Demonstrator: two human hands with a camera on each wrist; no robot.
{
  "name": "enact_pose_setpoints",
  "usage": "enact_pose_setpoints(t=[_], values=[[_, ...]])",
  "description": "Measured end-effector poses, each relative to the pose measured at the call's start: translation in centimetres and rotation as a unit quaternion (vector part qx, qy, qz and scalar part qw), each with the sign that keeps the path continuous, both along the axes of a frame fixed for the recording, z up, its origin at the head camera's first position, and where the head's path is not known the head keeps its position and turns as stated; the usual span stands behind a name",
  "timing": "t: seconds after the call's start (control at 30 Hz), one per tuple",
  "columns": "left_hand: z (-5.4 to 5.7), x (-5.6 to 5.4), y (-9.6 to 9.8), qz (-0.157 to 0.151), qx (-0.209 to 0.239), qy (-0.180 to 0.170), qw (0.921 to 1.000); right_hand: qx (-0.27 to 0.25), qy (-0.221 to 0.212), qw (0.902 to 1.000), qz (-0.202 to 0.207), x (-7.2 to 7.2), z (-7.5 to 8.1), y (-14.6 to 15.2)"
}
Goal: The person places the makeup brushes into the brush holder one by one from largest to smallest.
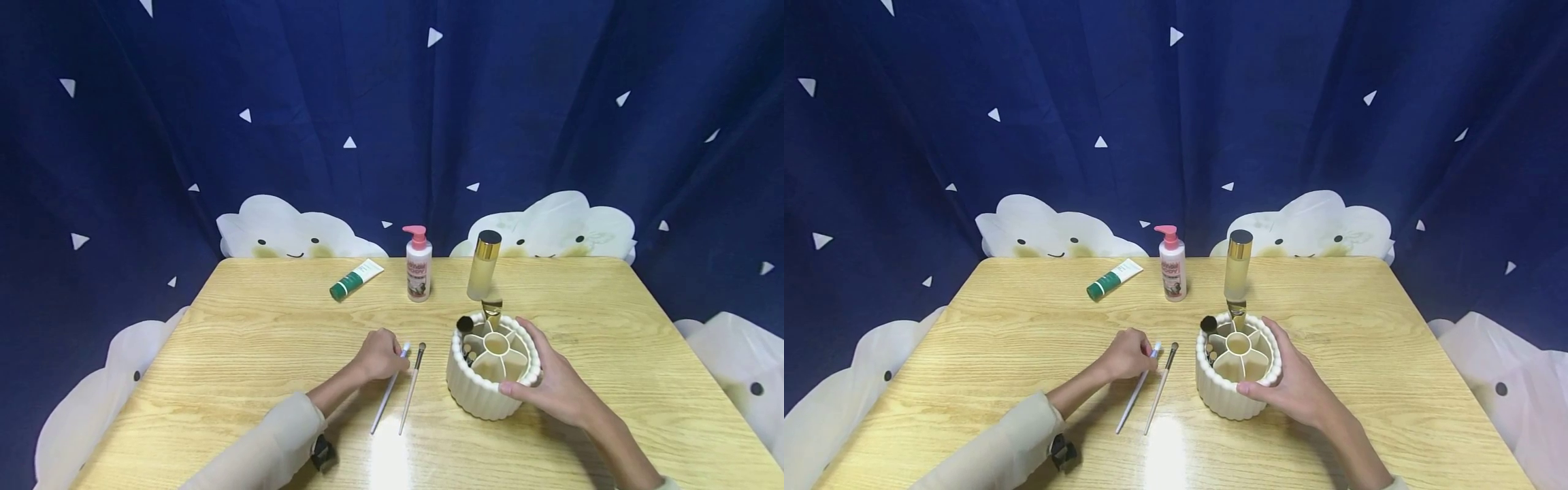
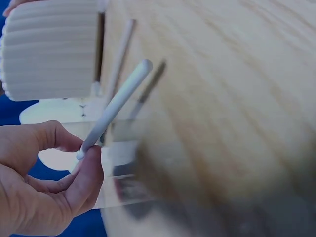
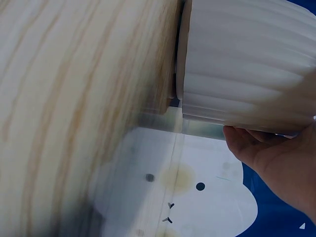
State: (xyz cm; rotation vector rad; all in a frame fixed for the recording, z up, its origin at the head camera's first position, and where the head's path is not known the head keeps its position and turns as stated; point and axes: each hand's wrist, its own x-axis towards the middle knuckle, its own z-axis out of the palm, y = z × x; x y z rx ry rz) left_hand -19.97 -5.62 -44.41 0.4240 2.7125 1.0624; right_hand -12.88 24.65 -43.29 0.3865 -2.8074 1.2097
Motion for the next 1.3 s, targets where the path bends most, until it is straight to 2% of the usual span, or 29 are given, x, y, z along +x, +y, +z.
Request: enact_pose_setpoints(t=[0.17, 0.27, 0.37, 0.57, 0.83, 0.97, 1.07, 1.3], values=[[1.3, -0.1, 0.1, 0.008, 0.026, 0.002, 0.9996, -0.002, 0.003, 1.0, 0.004, 0.1, 0.3, -0.1], [2.1, -0.1, 0.4, 0.016, 0.037, 0.019, 0.999, -0.004, 0.002, 1.0, 0.004, 0.1, 0.3, -0.2], [3.0, 0.1, 0.6, 0.026, 0.074, 0.028, 0.9965, -0.006, -0.002, 1.0, 0.0, 0.0, 0.0, -0.1], [4.4, 0.3, 0.9, 0.016, 0.198, 0.018, 0.98, -0.005, -0.002, 1.0, -0.005, -0.1, -0.2, 0.0], [5.7, 0.8, 1.5, 0.001, 0.255, 0.018, 0.9666, -0.005, -0.001, 1.0, -0.003, -0.1, -0.3, 0.1], [6.4, 1.2, 1.9, 0.01, 0.302, 0.031, 0.9529, -0.004, -0.001, 1.0, -0.003, -0.1, -0.3, 0.1], [6.8, 1.4, 2.2, 0.015, 0.341, 0.035, 0.9394, -0.006, 0.001, 1.0, -0.002, -0.2, -0.2, 0.1], [7.6, 1.8, 2.5, 0.017, 0.417, 0.013, 0.9086, -0.004, 0.009, 0.9999, 0.002, -0.1, -0.1, 0.1]])
